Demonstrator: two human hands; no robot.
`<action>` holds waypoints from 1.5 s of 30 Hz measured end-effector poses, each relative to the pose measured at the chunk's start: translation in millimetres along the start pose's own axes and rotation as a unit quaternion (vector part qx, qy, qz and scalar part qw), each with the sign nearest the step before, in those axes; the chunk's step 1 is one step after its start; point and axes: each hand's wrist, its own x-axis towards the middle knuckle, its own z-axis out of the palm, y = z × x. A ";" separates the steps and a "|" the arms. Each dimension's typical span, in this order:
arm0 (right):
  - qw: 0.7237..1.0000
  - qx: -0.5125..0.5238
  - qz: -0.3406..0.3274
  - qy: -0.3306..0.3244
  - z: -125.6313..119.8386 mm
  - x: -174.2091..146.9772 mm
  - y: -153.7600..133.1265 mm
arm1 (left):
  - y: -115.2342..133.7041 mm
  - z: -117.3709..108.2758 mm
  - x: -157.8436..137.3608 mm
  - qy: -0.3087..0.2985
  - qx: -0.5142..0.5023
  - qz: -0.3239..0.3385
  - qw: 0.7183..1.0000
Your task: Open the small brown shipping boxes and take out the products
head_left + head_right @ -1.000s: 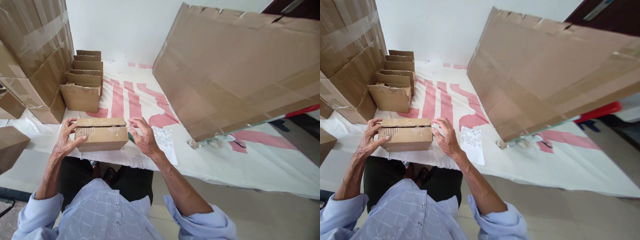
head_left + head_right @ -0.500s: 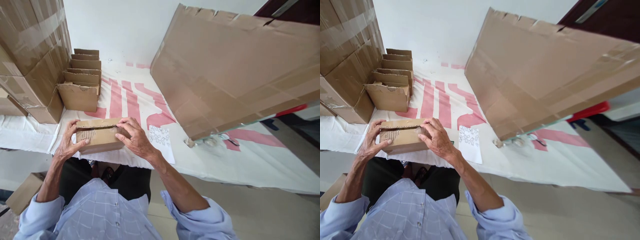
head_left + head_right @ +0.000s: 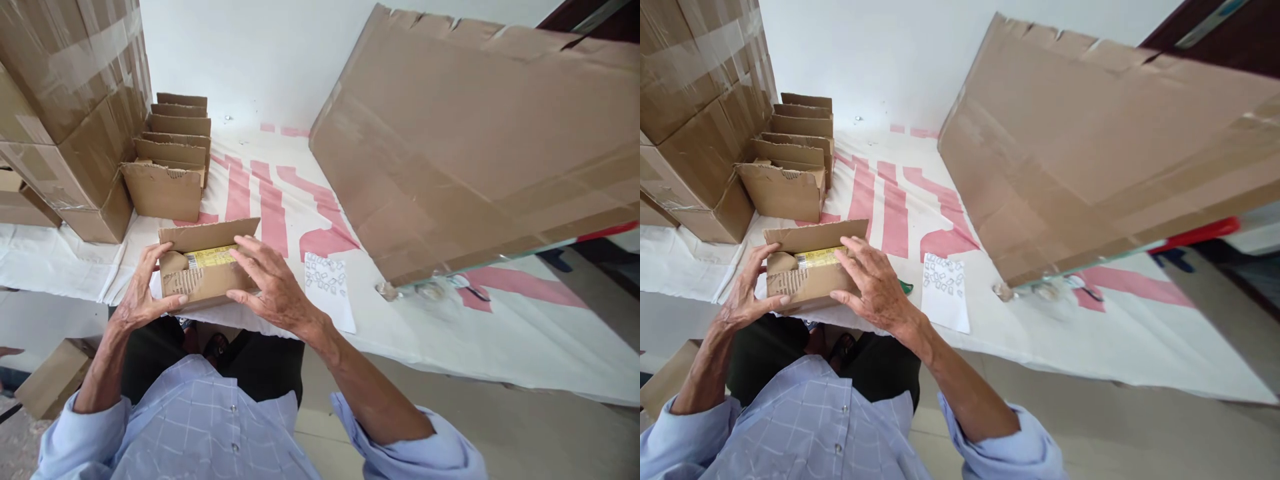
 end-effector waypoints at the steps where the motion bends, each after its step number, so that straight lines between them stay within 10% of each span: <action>1: 1.000 -0.008 -0.014 -0.006 -0.2 -2.1 -2.4 | -1.8 -0.7 -1.9 -0.008 -0.010 0.000 1.000; 8: 0.985 -0.048 -0.108 0.129 -9.9 -28.0 -39.1 | -4.6 -7.7 -5.5 -0.035 -0.082 -0.010 0.996; 23: 0.993 0.117 -0.011 -0.010 -17.2 -19.8 -37.3 | 24.6 0.8 3.2 -0.038 0.015 -0.073 0.997; 31: 0.977 -0.112 -0.002 -0.183 4.8 48.0 -2.7 | 19.3 -0.3 -2.7 -0.021 -0.008 -0.056 0.998; 45: 0.993 0.000 0.008 -0.120 -3.8 18.7 35.1 | 20.7 7.8 -24.3 -0.025 -0.106 0.016 0.994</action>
